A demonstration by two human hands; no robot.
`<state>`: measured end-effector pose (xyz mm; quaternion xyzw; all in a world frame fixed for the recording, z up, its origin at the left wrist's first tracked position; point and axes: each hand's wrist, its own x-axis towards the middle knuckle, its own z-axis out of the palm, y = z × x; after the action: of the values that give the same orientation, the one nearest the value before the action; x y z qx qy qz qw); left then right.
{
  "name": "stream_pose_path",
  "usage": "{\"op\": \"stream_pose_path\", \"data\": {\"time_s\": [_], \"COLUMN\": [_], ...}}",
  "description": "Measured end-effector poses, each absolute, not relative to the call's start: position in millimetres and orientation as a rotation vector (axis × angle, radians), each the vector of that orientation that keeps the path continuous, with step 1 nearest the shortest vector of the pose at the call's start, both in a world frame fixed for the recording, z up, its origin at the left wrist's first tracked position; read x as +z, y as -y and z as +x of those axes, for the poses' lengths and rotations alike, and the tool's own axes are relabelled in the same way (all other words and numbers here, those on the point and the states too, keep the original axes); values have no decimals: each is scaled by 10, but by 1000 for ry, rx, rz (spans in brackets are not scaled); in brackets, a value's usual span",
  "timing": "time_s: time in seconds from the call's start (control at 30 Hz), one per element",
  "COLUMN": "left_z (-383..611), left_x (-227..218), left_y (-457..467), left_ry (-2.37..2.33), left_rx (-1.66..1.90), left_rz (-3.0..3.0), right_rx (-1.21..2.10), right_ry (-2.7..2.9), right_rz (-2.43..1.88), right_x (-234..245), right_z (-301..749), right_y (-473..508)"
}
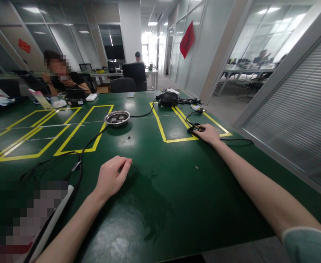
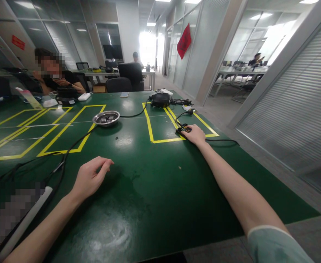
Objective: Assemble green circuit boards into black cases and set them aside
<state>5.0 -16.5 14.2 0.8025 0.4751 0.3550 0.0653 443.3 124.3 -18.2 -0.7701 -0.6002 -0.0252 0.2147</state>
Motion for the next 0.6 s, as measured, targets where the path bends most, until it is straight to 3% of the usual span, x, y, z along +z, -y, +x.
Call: {"op": "stream_pose_path", "data": {"time_s": [0.23,0.4,0.6], "left_z": [54,56,105], "left_x": [171,187,156], "left_y": [166,174,223], "left_ry": [-1412,-1297,-1038], "left_rx": [1049,1040,795], "left_rz": [2437,2498,2595], "right_rx": [154,342,605], "right_ry": [1983,2297,2326], "right_rz": [-1767,-1230,-900], "right_x": [-129,-141,-126], "right_z": [3519,2823,2477], "right_y": [-1020,-443,99]}}
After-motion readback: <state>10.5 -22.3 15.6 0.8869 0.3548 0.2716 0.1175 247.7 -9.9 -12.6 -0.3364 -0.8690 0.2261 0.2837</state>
